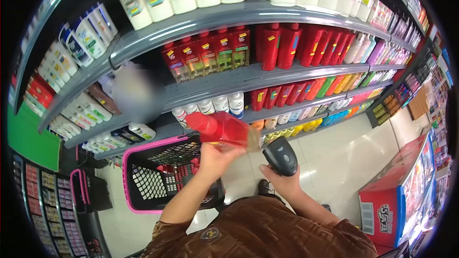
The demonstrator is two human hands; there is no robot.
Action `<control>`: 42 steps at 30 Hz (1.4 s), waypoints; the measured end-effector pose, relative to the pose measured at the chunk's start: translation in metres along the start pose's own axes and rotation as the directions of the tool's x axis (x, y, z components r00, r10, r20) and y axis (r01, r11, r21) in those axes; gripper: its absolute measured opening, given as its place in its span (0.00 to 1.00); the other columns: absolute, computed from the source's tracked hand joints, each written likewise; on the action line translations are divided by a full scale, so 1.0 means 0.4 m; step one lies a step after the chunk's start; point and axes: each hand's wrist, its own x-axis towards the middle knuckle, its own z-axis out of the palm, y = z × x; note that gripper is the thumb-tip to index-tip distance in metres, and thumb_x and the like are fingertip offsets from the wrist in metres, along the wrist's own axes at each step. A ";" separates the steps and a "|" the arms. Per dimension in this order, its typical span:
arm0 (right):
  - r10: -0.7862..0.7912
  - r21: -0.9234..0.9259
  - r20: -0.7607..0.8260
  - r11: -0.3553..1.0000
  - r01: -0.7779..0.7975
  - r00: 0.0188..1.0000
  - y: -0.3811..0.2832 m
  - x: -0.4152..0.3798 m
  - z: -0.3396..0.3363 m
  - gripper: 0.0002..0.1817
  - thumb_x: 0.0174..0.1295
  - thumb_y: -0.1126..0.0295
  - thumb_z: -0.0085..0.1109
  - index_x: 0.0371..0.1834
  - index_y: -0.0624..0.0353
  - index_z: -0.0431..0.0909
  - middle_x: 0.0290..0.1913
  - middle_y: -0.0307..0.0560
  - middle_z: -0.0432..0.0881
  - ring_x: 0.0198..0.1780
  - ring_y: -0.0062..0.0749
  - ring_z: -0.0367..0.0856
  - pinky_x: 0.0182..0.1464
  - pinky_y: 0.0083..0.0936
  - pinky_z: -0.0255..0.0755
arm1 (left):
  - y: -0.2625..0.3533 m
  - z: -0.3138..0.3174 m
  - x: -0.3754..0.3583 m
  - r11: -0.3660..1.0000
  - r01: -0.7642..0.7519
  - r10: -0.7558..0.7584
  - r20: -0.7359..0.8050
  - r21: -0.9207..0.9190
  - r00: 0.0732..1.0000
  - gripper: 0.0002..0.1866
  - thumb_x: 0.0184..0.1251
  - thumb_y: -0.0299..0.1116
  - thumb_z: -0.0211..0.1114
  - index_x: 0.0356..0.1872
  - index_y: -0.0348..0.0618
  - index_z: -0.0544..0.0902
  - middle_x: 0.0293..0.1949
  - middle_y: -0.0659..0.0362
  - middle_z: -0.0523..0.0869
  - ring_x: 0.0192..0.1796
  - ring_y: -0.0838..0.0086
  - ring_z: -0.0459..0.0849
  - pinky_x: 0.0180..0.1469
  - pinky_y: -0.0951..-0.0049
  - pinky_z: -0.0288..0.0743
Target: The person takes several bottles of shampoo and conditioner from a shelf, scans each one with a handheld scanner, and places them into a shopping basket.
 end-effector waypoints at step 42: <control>0.042 0.024 0.200 0.999 -0.047 0.979 0.099 0.153 -0.381 0.11 0.64 0.74 0.73 0.46 0.63 0.83 0.38 0.36 0.87 0.38 0.15 0.81 0.43 0.21 0.76 | -0.119 0.066 0.626 0.690 -0.115 0.524 -0.384 0.715 0.761 0.27 0.59 0.39 0.82 0.55 0.33 0.86 0.40 0.51 0.94 0.43 0.71 0.92 0.49 0.71 0.82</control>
